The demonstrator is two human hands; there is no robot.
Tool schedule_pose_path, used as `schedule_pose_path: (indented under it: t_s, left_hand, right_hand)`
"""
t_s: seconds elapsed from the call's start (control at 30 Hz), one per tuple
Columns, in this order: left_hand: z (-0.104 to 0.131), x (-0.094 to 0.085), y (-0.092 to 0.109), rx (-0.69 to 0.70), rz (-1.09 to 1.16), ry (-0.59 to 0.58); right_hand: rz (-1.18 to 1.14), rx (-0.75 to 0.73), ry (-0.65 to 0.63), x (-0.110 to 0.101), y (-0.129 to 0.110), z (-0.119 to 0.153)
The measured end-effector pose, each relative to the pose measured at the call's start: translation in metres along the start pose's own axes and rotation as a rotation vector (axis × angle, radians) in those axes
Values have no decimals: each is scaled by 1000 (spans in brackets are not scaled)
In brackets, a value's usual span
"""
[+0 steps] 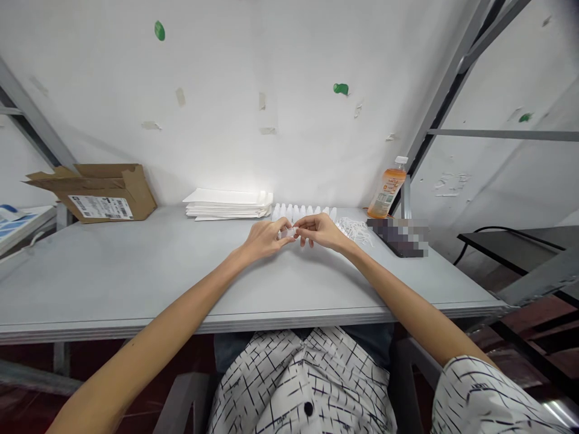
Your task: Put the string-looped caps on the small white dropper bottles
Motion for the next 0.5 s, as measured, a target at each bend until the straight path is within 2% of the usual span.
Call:
schedule_pose_path:
  t_s: [0.13, 0.3, 0.4, 0.5]
  left_hand:
    - [2, 1, 1, 42, -155, 39]
    - [5, 2, 10, 185, -332, 129]
    - [5, 1, 15, 228, -328, 157]
    - [2, -6, 13, 169, -170, 176]
  right_hand:
    - [-53, 14, 16, 3, 2, 1]
    - [-188, 33, 17, 8, 1, 3]
    - [-259, 38, 45, 5, 1, 2]
    - [-254, 8, 84, -1, -1, 0]
Point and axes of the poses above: each hand's wrist, its own z-axis away from the middle knuckle, its own x-axis out of the palm, y = z × x, the point moved 8 cm from there along -z, towards the middle knuckle, and after that the axes turned 2 degrees about -x, right-handed, at the moved point
